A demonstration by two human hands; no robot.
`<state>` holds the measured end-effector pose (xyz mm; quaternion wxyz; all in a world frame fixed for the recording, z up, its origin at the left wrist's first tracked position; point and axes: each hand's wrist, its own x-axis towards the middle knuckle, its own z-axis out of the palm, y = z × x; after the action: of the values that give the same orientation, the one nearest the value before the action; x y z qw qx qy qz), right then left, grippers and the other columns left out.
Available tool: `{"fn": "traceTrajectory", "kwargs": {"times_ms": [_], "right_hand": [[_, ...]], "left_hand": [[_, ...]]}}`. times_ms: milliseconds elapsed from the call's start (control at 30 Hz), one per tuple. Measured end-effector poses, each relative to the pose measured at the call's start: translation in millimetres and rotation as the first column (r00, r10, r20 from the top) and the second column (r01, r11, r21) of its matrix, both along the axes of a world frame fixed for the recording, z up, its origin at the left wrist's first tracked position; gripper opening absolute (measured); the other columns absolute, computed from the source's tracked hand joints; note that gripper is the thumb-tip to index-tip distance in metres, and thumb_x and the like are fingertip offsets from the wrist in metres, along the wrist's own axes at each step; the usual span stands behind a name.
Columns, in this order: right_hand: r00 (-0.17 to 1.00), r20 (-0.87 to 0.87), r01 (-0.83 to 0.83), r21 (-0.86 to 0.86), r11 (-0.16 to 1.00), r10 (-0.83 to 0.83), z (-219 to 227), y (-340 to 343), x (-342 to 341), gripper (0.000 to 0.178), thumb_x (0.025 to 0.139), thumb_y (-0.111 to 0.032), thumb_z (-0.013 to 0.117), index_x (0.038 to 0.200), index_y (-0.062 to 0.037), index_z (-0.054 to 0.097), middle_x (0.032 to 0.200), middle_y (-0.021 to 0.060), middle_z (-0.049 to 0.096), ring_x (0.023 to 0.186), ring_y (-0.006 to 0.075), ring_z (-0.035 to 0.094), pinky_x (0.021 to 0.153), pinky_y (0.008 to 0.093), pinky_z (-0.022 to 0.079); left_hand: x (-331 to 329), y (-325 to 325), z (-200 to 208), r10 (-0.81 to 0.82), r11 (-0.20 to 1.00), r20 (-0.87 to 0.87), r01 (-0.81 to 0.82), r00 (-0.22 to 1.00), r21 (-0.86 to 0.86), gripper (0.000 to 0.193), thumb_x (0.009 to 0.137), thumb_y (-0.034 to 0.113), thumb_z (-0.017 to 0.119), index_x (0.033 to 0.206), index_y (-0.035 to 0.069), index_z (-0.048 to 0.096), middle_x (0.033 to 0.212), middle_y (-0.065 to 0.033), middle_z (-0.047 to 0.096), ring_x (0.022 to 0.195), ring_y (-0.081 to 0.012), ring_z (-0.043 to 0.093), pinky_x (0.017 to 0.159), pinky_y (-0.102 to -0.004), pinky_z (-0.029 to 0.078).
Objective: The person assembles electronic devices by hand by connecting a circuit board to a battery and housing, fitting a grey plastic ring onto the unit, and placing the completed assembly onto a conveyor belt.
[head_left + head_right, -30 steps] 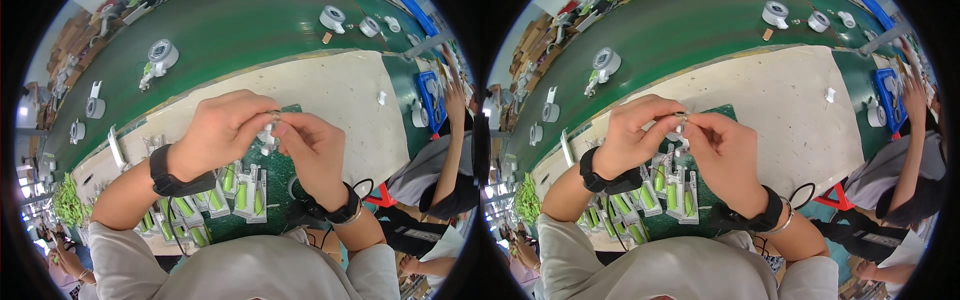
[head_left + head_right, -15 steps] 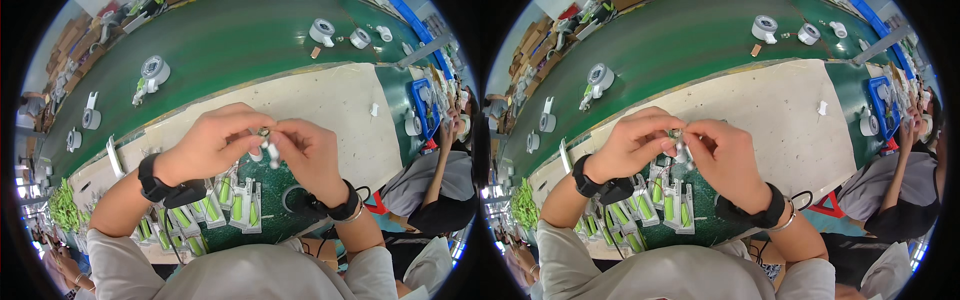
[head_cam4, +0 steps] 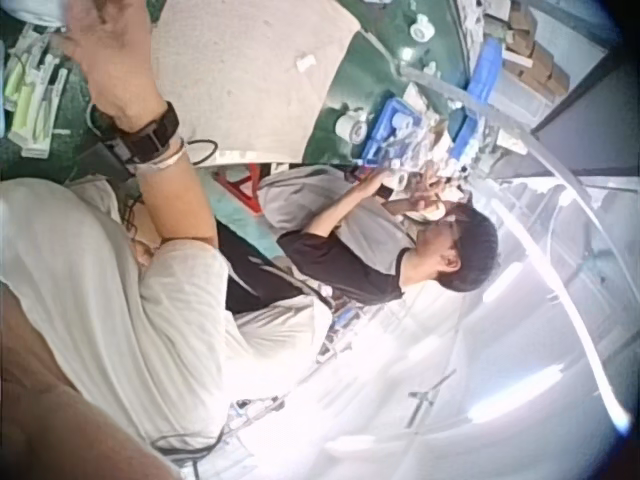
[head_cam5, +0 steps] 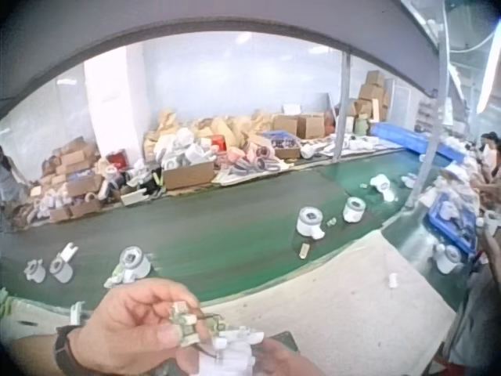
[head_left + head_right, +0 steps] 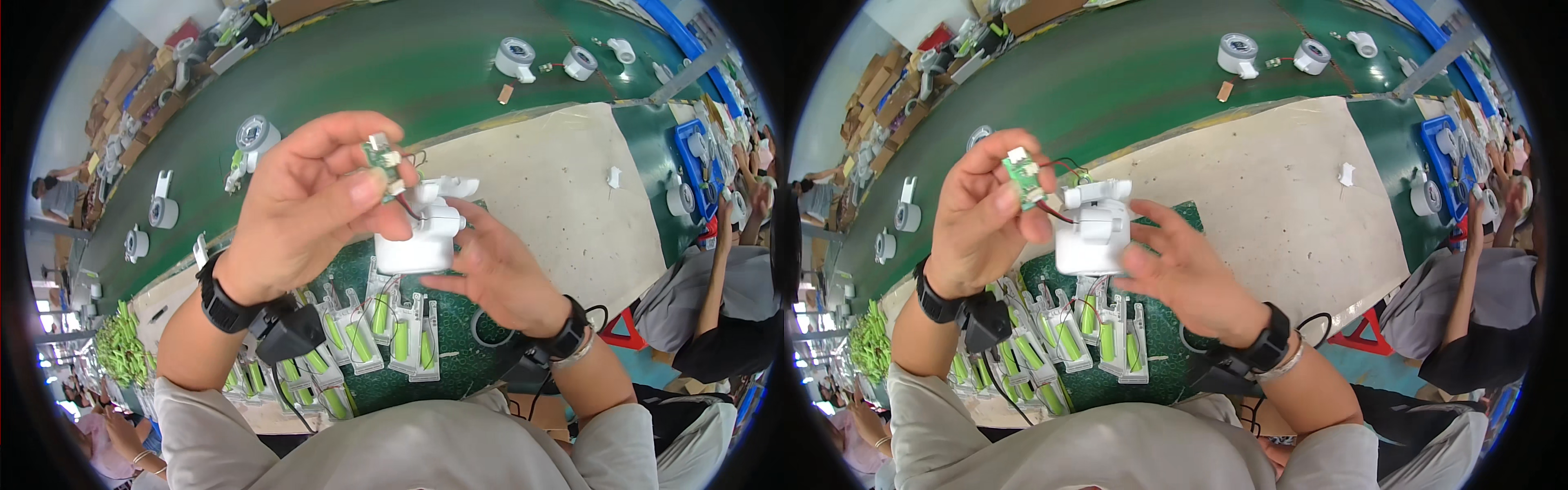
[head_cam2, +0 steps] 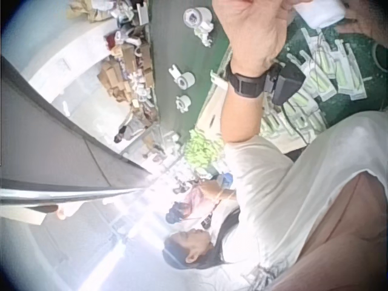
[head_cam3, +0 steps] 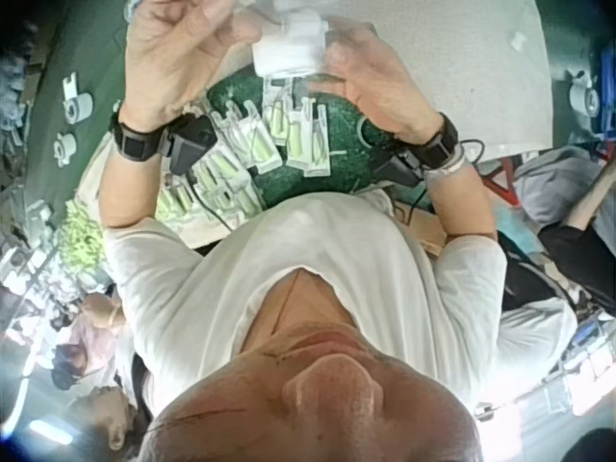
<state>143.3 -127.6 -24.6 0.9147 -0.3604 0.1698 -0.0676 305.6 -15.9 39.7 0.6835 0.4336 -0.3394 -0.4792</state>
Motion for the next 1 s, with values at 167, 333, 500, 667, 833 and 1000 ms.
{"fn": "traceTrajectory", "kwargs": {"times_ms": [167, 333, 500, 667, 833, 1000], "right_hand": [[0.984, 0.149, -0.125, 0.204, 0.971, 0.096, 24, 14, 2, 0.061, 0.083, -0.023, 0.057, 0.127, 0.0001, 0.023, 0.118, 0.0129, 0.043, 0.102, 0.021, 0.05, 0.09, 0.0352, 0.04], [0.995, 0.095, 0.008, -0.141, 0.99, 0.005, 30, 27, -17, 0.056, 0.073, -0.006, 0.066, 0.116, -0.002, 0.031, 0.113, 0.0121, 0.041, 0.103, 0.02, 0.049, 0.09, 0.0354, 0.04], [0.9, 0.367, 0.42, -0.594, 0.686, -0.234, 23, 35, -32, 0.063, 0.06, 0.001, 0.072, 0.112, -0.0026, 0.036, 0.115, 0.0141, 0.035, 0.105, 0.0253, 0.046, 0.088, 0.0345, 0.041], [0.846, 0.511, 0.533, -0.823, 0.197, -0.156, 43, 27, -51, 0.066, 0.058, -0.003, 0.075, 0.112, -0.0055, 0.039, 0.116, 0.0198, 0.035, 0.104, 0.0316, 0.047, 0.083, 0.0375, 0.045], [0.82, 0.571, 0.565, -0.818, -0.102, -0.042, 66, 30, -85, 0.049, 0.068, -0.011, 0.068, 0.11, -0.0122, 0.044, 0.116, 0.0233, 0.036, 0.095, 0.0414, 0.051, 0.075, 0.0432, 0.049], [0.453, 0.87, 0.777, -0.277, -0.566, 0.196, 79, 38, -76, 0.05, 0.073, -0.022, 0.066, 0.114, -0.0066, 0.042, 0.096, 0.0211, 0.054, 0.062, 0.0215, 0.059, 0.054, 0.023, 0.047]], "left_hand": [[-13, 15, 16, 0.006, 0.996, -0.009, -0.006, 1.0, -0.091, 0.034, 0.083, 0.008, 0.053, 0.113, -0.002, 0.041, 0.093, -0.0126, 0.055, 0.07, -0.0144, 0.058, 0.062, -0.0248, 0.05], [-31, 31, 26, 0.099, 0.989, 0.07, -0.09, 0.993, -0.119, 0.033, 0.083, 0.004, 0.05, 0.114, -0.002, 0.04, 0.096, -0.0152, 0.054, 0.076, -0.0185, 0.059, 0.063, -0.0285, 0.052], [-56, 44, 33, 0.258, 0.962, 0.101, -0.265, 0.961, 0.062, 0.034, 0.08, 0.01, 0.057, 0.108, -0.003, 0.042, 0.091, -0.013, 0.055, 0.062, -0.0136, 0.058, 0.057, -0.0224, 0.05], [-66, 61, 38, 0.254, 0.963, 0.108, -0.262, 0.961, 0.069, 0.033, 0.079, 0.011, 0.058, 0.104, -0.004, 0.042, 0.088, -0.013, 0.055, 0.059, -0.0147, 0.059, 0.054, -0.0217, 0.051], [-76, 78, 48, 0.038, 0.993, -0.064, -0.045, 0.997, -0.108, 0.03, 0.081, -0.003, 0.05, 0.109, -0.007, 0.04, 0.098, -0.0167, 0.052, 0.077, -0.0205, 0.06, 0.067, -0.0317, 0.052], [-91, 94, 57, -0.083, 0.977, -0.153, 0.05, 0.985, -0.207, 0.034, 0.075, -0.002, 0.058, 0.104, -0.008, 0.042, 0.088, -0.0219, 0.053, 0.071, -0.0282, 0.06, 0.056, -0.0322, 0.054]]}}
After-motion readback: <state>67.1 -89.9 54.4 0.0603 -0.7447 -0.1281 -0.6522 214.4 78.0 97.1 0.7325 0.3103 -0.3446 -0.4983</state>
